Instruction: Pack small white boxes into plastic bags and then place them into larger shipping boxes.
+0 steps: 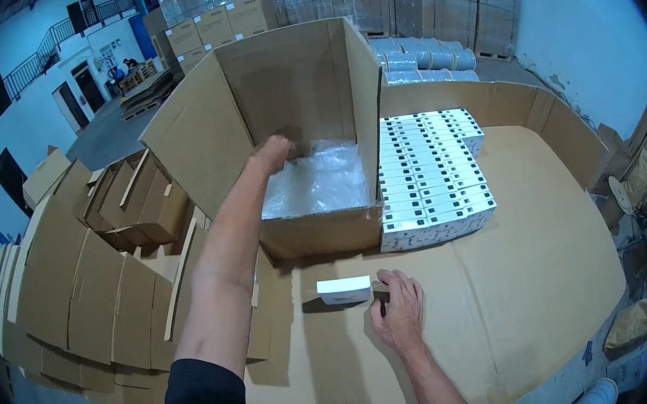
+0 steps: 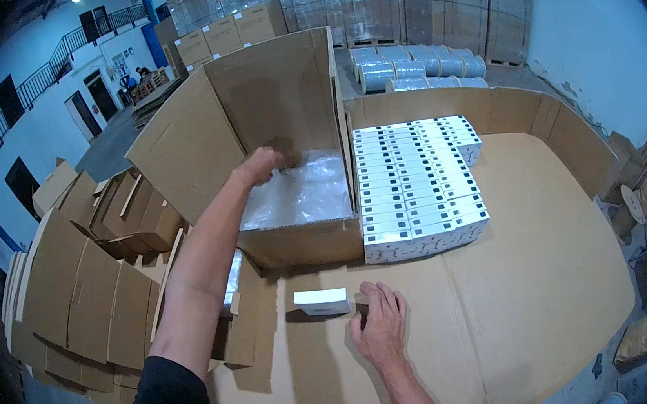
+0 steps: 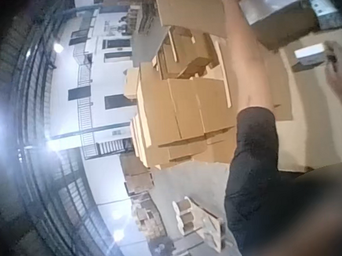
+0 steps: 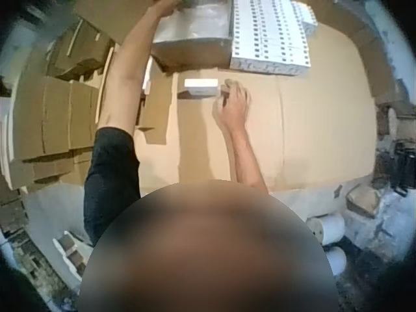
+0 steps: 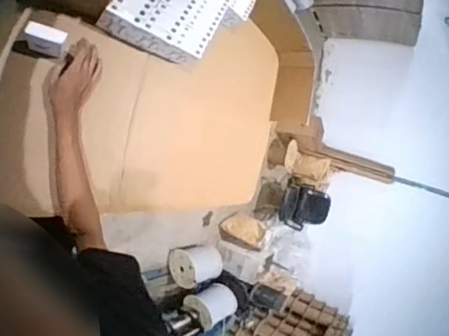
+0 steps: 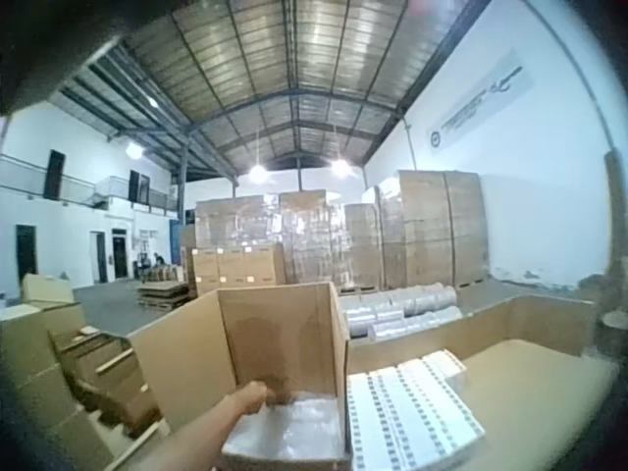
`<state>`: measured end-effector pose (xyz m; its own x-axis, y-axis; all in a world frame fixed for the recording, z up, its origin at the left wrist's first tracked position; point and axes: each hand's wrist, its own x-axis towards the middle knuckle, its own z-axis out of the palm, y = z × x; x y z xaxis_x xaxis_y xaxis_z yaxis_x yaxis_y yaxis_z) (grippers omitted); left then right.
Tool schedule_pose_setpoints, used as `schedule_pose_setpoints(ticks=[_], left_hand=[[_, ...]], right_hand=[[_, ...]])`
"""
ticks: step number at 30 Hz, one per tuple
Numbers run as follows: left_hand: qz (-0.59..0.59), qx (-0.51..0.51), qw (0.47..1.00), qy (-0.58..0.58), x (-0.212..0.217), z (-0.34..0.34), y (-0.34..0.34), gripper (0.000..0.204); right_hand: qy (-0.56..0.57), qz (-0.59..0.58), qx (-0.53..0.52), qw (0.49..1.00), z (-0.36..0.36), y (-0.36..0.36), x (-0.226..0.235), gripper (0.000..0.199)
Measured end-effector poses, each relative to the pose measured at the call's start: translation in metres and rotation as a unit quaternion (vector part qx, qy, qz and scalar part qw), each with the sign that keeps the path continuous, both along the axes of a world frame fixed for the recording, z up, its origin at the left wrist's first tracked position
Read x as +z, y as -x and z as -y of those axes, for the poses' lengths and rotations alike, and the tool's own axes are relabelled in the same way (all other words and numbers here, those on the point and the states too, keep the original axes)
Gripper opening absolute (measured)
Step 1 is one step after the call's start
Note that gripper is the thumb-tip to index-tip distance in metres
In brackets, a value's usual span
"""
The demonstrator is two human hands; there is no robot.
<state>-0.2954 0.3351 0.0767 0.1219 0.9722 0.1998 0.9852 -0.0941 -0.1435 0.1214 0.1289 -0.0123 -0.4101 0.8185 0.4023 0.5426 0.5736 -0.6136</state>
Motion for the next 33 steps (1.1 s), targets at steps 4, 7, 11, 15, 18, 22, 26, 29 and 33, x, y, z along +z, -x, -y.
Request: schedule_pose_setpoints(ticks=[4, 7, 11, 15, 18, 22, 26, 29, 33], left_hand=[[0.01, 0.091, 0.994, 0.064, -0.012, -0.002, 0.0, 0.023], [0.039, 0.118, 0.992, 0.027, 0.006, 0.003, 0.005, 0.019], [0.119, 0.092, 0.982, -0.116, 0.055, 0.011, 0.002, 0.015], [0.175, 0.054, 0.958, -0.219, 0.106, 0.044, -0.014, 0.017], [0.256, 0.077, 0.932, -0.246, 0.137, 0.071, -0.038, 0.017], [0.44, 0.017, 0.848, -0.296, 0.151, 0.117, -0.067, 0.015], [0.522, -0.049, 0.795, -0.304, 0.125, 0.186, -0.141, 0.013], [0.565, -0.067, 0.775, -0.275, 0.087, 0.257, -0.197, 0.013], [0.623, -0.017, 0.753, -0.21, 0.019, 0.317, -0.242, 0.013]], right_hand=[[0.011, 0.004, -0.012, 1.0, -0.003, -0.002, -0.001, 0.051], [0.012, -0.001, -0.013, 1.0, -0.003, 0.0, -0.001, 0.051], [0.004, -0.004, -0.016, 1.0, -0.004, -0.001, 0.001, 0.051], [-0.001, -0.01, -0.022, 1.0, -0.003, -0.002, -0.002, 0.049], [0.004, -0.026, -0.02, 0.999, -0.002, -0.006, -0.005, 0.043], [0.003, -0.085, -0.03, 0.996, -0.003, -0.005, -0.016, 0.036], [0.067, -0.207, -0.054, 0.974, -0.013, -0.013, -0.031, 0.029], [0.213, -0.333, -0.006, 0.919, -0.012, -0.014, -0.013, 0.024], [0.202, -0.382, 0.117, 0.894, 0.004, -0.02, 0.019, 0.024]])
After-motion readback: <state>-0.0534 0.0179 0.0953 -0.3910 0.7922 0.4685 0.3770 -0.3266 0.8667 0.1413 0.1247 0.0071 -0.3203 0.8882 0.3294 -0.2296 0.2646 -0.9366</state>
